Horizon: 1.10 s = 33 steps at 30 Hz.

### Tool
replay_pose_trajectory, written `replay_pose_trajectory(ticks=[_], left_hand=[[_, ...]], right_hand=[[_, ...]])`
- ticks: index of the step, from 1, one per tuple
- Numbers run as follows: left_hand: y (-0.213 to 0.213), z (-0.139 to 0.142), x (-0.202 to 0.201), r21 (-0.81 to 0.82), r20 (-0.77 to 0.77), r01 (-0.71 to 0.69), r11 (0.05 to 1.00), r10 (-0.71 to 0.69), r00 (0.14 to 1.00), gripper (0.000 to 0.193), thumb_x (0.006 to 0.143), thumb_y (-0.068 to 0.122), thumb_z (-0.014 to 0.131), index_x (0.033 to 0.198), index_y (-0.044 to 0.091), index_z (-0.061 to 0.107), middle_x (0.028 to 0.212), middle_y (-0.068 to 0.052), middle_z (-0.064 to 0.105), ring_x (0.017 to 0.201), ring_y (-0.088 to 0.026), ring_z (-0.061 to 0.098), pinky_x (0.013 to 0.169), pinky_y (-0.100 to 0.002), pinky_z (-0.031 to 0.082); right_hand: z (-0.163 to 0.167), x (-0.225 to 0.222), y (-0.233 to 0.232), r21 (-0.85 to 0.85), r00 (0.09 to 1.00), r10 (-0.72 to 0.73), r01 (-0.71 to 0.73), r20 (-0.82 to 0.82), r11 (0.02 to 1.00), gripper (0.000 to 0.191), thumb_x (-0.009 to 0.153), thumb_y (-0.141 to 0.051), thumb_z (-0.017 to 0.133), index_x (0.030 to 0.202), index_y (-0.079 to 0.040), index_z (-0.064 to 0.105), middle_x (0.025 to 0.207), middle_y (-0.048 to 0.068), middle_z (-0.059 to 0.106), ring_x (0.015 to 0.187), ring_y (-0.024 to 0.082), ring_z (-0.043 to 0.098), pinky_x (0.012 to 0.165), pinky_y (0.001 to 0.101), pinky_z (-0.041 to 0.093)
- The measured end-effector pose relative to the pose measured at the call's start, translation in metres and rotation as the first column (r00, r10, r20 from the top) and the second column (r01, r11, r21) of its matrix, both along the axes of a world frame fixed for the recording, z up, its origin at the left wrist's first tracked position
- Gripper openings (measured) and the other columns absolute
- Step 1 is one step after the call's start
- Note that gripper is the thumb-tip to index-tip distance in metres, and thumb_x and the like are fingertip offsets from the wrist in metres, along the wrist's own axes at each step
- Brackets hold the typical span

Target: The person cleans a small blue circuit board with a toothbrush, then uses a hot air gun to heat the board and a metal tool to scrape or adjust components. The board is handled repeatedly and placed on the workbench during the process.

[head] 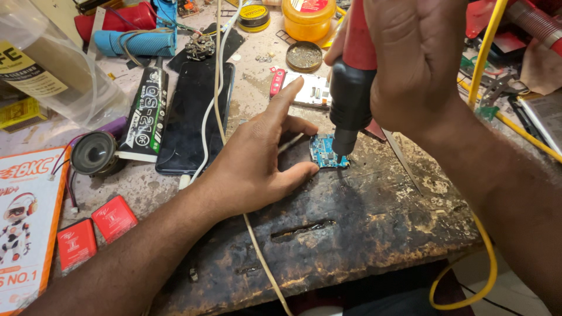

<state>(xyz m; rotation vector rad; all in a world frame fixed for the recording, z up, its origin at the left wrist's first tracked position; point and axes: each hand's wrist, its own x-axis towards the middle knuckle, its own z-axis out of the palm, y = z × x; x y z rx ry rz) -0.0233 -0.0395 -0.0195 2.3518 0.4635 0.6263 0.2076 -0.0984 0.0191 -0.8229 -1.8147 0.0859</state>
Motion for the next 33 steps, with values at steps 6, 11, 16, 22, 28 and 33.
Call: replay_pose_trajectory(ticks=[6,11,16,22,28,33], left_hand=[[0.001,-0.003,0.000,0.093,0.085,0.034,0.995,-0.042,0.996,0.106,0.081,0.021,0.089,0.160,0.001,0.021,0.120,-0.010,0.074,0.102,-0.023,0.073,0.083,-0.034,0.058],[0.000,-0.002,0.000,0.024,0.017,0.002,1.000,-0.003,1.000,0.108,0.078,0.022,0.088,0.159,0.003,0.020,0.121,-0.009,0.074,0.099,-0.023,0.074,0.079,-0.034,0.058],[0.001,-0.002,-0.001,0.074,0.059,0.027,0.997,-0.031,0.998,0.109,0.078,0.023,0.090,0.159,0.003,0.020,0.121,-0.011,0.074,0.108,-0.026,0.073,0.090,-0.036,0.057],[0.003,-0.003,0.000,0.043,0.044,0.022,0.999,-0.024,0.999,0.111,0.076,0.024,0.091,0.159,0.004,0.020,0.121,-0.010,0.075,0.110,-0.026,0.073,0.093,-0.036,0.057],[0.002,-0.004,0.000,0.040,0.052,0.017,0.999,-0.019,0.998,0.110,0.076,0.025,0.092,0.159,0.003,0.022,0.122,-0.011,0.074,0.113,-0.026,0.073,0.096,-0.037,0.056],[0.000,-0.004,0.001,0.028,0.034,-0.011,1.000,0.010,0.999,0.108,0.075,0.026,0.092,0.157,0.004,0.025,0.120,-0.011,0.075,0.110,-0.026,0.073,0.093,-0.037,0.057]], right_hand=[[-0.001,-0.002,0.000,-0.021,0.998,0.006,-0.007,-0.059,1.000,0.041,0.124,-0.029,0.033,0.106,0.002,0.053,0.086,0.010,0.063,0.076,0.018,0.069,0.068,0.0276,0.054],[0.002,0.000,0.000,-0.038,0.997,-0.002,-0.001,-0.079,0.999,0.045,0.125,-0.031,0.036,0.099,0.002,0.052,0.081,0.010,0.061,0.074,0.018,0.069,0.064,0.0274,0.052],[0.004,-0.004,0.001,-0.052,0.995,-0.011,0.006,-0.102,0.999,0.046,0.126,-0.034,0.039,0.101,0.002,0.054,0.079,0.010,0.061,0.070,0.016,0.067,0.063,0.0276,0.054],[0.004,-0.001,0.002,-0.087,0.986,-0.027,0.013,-0.164,0.996,0.042,0.121,-0.032,0.039,0.100,0.000,0.055,0.080,0.008,0.064,0.069,0.015,0.069,0.061,0.0267,0.055],[-0.003,0.011,0.006,-0.025,0.997,-0.011,0.009,-0.077,1.000,0.043,0.125,-0.029,0.039,0.099,0.001,0.054,0.082,0.010,0.063,0.075,0.018,0.069,0.067,0.0287,0.052],[-0.008,0.014,0.007,-0.013,0.996,-0.008,0.007,-0.086,1.000,0.043,0.126,-0.029,0.038,0.097,0.000,0.052,0.081,0.009,0.061,0.073,0.017,0.066,0.067,0.0288,0.052]])
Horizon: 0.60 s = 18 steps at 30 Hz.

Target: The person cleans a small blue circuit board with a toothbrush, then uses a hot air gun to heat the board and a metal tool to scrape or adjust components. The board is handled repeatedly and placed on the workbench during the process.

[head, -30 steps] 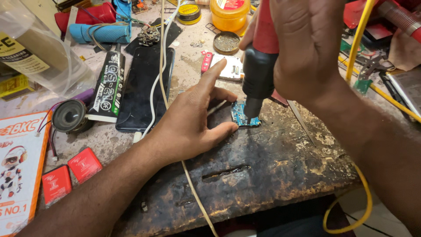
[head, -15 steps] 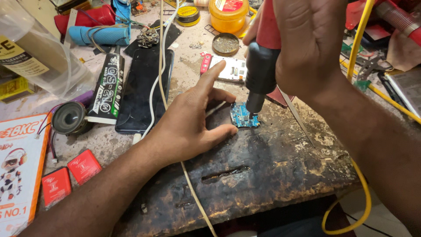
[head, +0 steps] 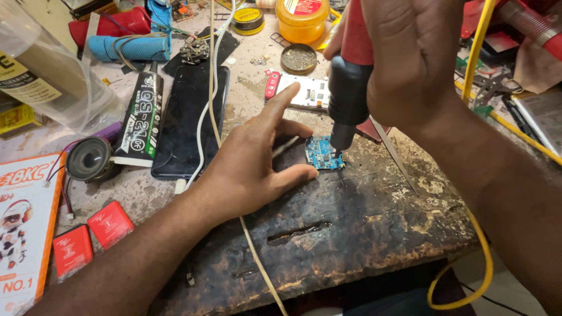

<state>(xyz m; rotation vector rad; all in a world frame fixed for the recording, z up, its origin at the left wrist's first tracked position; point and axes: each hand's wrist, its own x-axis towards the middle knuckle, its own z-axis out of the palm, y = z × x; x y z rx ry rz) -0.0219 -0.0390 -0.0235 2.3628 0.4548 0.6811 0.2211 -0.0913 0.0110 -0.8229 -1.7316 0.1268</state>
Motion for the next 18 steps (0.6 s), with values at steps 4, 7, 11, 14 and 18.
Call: replay_pose_trajectory(ticks=[4,7,11,14,18], left_hand=[[0.0002,-0.0009,-0.0001,0.018,0.040,0.024,1.000,-0.024,0.999,0.107,0.076,0.024,0.092,0.158,0.002,0.025,0.119,-0.012,0.075,0.113,-0.026,0.073,0.098,-0.037,0.055],[0.0008,-0.0015,-0.0003,0.014,0.040,0.024,1.000,-0.024,0.999,0.108,0.076,0.024,0.092,0.157,0.002,0.025,0.119,-0.012,0.075,0.113,-0.026,0.073,0.098,-0.038,0.055],[0.0013,-0.0022,0.0003,0.023,0.042,0.030,0.999,-0.031,0.999,0.108,0.076,0.024,0.092,0.157,0.002,0.025,0.119,-0.012,0.075,0.113,-0.026,0.073,0.098,-0.037,0.056],[0.0008,-0.0018,0.0002,0.033,0.041,0.029,0.999,-0.030,0.999,0.108,0.076,0.024,0.092,0.157,0.001,0.025,0.119,-0.012,0.075,0.113,-0.026,0.073,0.098,-0.037,0.055],[0.0001,0.0003,0.0003,0.033,0.032,0.021,0.999,-0.022,0.999,0.108,0.076,0.024,0.092,0.157,0.001,0.025,0.118,-0.012,0.075,0.112,-0.026,0.073,0.097,-0.037,0.056]], right_hand=[[0.0015,-0.0017,0.0008,0.006,1.000,-0.009,0.009,-0.009,1.000,0.043,0.127,-0.029,0.040,0.101,0.001,0.055,0.081,0.010,0.062,0.073,0.018,0.069,0.066,0.0287,0.053],[0.0032,-0.0032,0.0013,0.013,1.000,-0.013,0.013,-0.003,1.000,0.041,0.124,-0.029,0.037,0.104,0.001,0.056,0.082,0.009,0.064,0.074,0.017,0.070,0.065,0.0273,0.052],[0.0024,-0.0029,0.0009,0.021,1.000,-0.017,0.017,0.016,1.000,0.040,0.124,-0.029,0.036,0.105,0.001,0.056,0.083,0.009,0.064,0.075,0.016,0.070,0.066,0.0268,0.054],[0.0006,-0.0017,0.0011,0.015,1.000,-0.030,0.030,0.000,0.999,0.039,0.123,-0.029,0.036,0.105,0.001,0.054,0.084,0.009,0.065,0.075,0.016,0.070,0.068,0.0272,0.055],[-0.0011,-0.0012,0.0021,0.025,1.000,-0.030,0.030,-0.006,0.999,0.042,0.126,-0.030,0.038,0.102,0.001,0.054,0.083,0.010,0.064,0.074,0.018,0.068,0.067,0.0280,0.053]])
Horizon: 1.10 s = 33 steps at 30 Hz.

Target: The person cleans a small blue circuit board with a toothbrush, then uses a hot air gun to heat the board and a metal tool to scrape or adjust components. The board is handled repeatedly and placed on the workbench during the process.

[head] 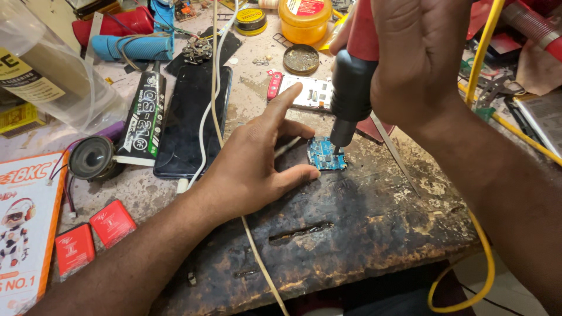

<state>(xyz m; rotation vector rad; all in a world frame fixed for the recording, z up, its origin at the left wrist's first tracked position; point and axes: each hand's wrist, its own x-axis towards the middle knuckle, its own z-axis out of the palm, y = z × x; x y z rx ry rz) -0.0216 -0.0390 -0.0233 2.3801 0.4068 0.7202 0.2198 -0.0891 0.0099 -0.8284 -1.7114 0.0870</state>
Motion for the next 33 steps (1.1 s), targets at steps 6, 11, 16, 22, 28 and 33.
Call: replay_pose_trajectory(ticks=[6,11,16,22,28,33], left_hand=[[-0.002,0.002,0.002,-0.025,-0.056,-0.036,0.999,0.035,0.998,0.108,0.076,0.022,0.091,0.159,0.008,0.023,0.117,-0.010,0.075,0.101,-0.022,0.075,0.085,-0.034,0.062],[-0.006,0.001,-0.003,0.003,0.114,0.050,0.999,-0.050,0.992,0.102,0.082,0.008,0.086,0.162,0.010,0.023,0.121,-0.012,0.068,0.101,-0.019,0.075,0.091,-0.032,0.064],[-0.009,0.000,-0.003,-0.037,0.121,0.049,0.998,-0.044,0.992,0.102,0.084,0.005,0.083,0.164,0.014,0.022,0.124,-0.010,0.065,0.095,-0.014,0.075,0.085,-0.028,0.065],[-0.009,0.002,-0.003,-0.046,0.091,0.025,0.999,-0.021,0.996,0.104,0.082,0.006,0.084,0.164,0.015,0.020,0.122,-0.008,0.066,0.093,-0.012,0.074,0.077,-0.027,0.062],[-0.009,0.003,-0.002,-0.063,0.092,0.033,0.997,-0.027,0.995,0.104,0.082,0.007,0.084,0.164,0.015,0.020,0.122,-0.008,0.066,0.091,-0.011,0.074,0.076,-0.026,0.062],[-0.008,0.003,-0.003,-0.076,0.080,0.024,0.997,-0.018,0.997,0.104,0.082,0.007,0.084,0.164,0.014,0.020,0.121,-0.008,0.066,0.092,-0.012,0.075,0.074,-0.025,0.063]], right_hand=[[0.001,0.001,-0.005,-0.025,0.999,-0.034,0.034,-0.009,0.999,0.040,0.123,-0.030,0.032,0.111,0.002,0.052,0.091,0.011,0.065,0.080,0.018,0.070,0.071,0.0285,0.056],[0.004,0.011,-0.010,0.013,0.999,-0.052,0.052,-0.012,0.999,0.038,0.122,-0.032,0.032,0.117,0.001,0.049,0.095,0.012,0.065,0.085,0.020,0.074,0.073,0.0292,0.058],[0.003,0.020,-0.010,0.050,0.998,-0.052,0.053,-0.026,0.997,0.035,0.122,-0.033,0.032,0.121,0.000,0.045,0.097,0.013,0.064,0.085,0.022,0.074,0.074,0.0302,0.058],[-0.002,0.026,-0.012,0.053,0.999,-0.049,0.050,-0.022,0.997,0.033,0.122,-0.034,0.033,0.125,-0.002,0.041,0.099,0.014,0.063,0.086,0.024,0.073,0.075,0.0313,0.058],[-0.006,0.027,-0.008,0.058,0.999,-0.044,0.044,-0.005,0.997,0.032,0.123,-0.035,0.033,0.129,-0.004,0.037,0.102,0.016,0.061,0.087,0.025,0.073,0.077,0.0325,0.058],[-0.008,0.024,-0.005,0.058,0.999,-0.044,0.043,0.017,0.997,0.032,0.123,-0.037,0.033,0.132,-0.006,0.033,0.104,0.016,0.060,0.087,0.027,0.073,0.078,0.0334,0.058]])
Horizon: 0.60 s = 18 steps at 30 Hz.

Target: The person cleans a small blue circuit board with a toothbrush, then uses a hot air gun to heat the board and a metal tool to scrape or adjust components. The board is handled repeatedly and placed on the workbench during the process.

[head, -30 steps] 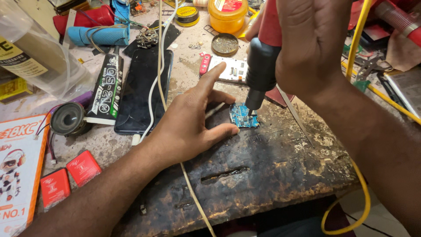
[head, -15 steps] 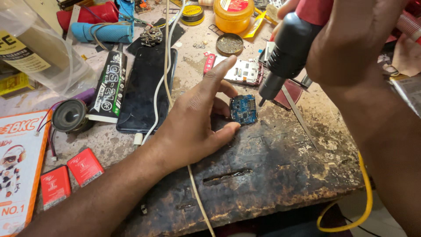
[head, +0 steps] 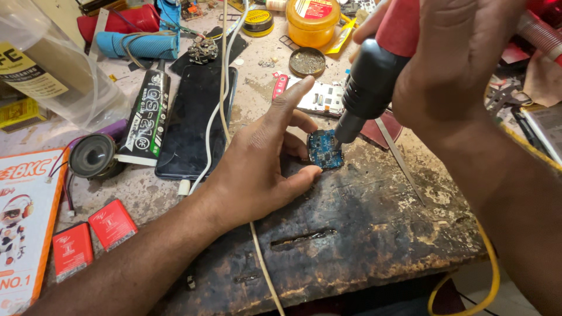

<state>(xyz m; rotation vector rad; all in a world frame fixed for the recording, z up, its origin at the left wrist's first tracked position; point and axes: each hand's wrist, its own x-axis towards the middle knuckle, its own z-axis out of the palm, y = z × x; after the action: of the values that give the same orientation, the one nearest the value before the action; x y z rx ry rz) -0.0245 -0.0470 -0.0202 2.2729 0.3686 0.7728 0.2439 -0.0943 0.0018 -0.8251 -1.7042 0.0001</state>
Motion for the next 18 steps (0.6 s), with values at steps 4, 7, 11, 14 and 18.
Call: replay_pose_trajectory(ticks=[4,7,11,14,18], left_hand=[[0.0011,-0.0004,-0.0002,0.059,0.022,0.010,0.998,-0.011,1.000,0.102,0.084,0.011,0.084,0.164,0.012,0.020,0.120,-0.009,0.070,0.099,-0.016,0.076,0.079,-0.029,0.063],[0.0021,-0.0012,0.0008,0.133,0.032,-0.027,0.991,0.023,0.999,0.103,0.083,0.016,0.087,0.163,0.010,0.022,0.117,-0.010,0.073,0.104,-0.021,0.075,0.091,-0.033,0.062],[0.0037,-0.0033,0.0016,0.083,-0.021,-0.055,0.995,0.057,0.998,0.101,0.080,0.019,0.088,0.159,0.007,0.025,0.112,-0.011,0.074,0.103,-0.023,0.075,0.093,-0.035,0.061],[0.0049,-0.0051,0.0008,0.160,0.020,-0.043,0.986,0.041,0.999,0.100,0.081,0.020,0.089,0.158,0.004,0.027,0.111,-0.012,0.075,0.109,-0.025,0.073,0.100,-0.038,0.057],[0.0062,-0.0068,0.0004,0.158,0.021,-0.049,0.986,0.046,0.999,0.097,0.081,0.021,0.089,0.156,0.003,0.029,0.110,-0.013,0.076,0.110,-0.026,0.073,0.102,-0.039,0.055]], right_hand=[[0.0014,-0.0005,-0.0010,-0.007,1.000,-0.021,0.021,-0.007,1.000,0.034,0.124,-0.038,0.033,0.130,-0.004,0.036,0.103,0.017,0.061,0.089,0.027,0.074,0.077,0.0334,0.061],[0.0044,0.0001,-0.0021,-0.018,1.000,-0.013,0.013,-0.009,1.000,0.038,0.125,-0.037,0.034,0.122,0.000,0.042,0.101,0.017,0.062,0.089,0.027,0.073,0.077,0.0335,0.060],[0.0081,0.0003,-0.0024,-0.040,1.000,-0.030,0.030,0.003,0.999,0.042,0.125,-0.034,0.036,0.111,0.003,0.050,0.096,0.016,0.067,0.085,0.025,0.073,0.073,0.0322,0.059],[0.0087,-0.0013,-0.0027,-0.040,0.999,-0.031,0.032,0.036,0.999,0.042,0.125,-0.033,0.036,0.114,0.004,0.051,0.097,0.016,0.066,0.089,0.024,0.076,0.075,0.0313,0.061],[0.0075,-0.0030,-0.0020,-0.036,0.999,-0.025,0.026,0.041,0.999,0.041,0.123,-0.032,0.036,0.114,0.004,0.052,0.096,0.015,0.066,0.088,0.024,0.075,0.074,0.0304,0.060]])
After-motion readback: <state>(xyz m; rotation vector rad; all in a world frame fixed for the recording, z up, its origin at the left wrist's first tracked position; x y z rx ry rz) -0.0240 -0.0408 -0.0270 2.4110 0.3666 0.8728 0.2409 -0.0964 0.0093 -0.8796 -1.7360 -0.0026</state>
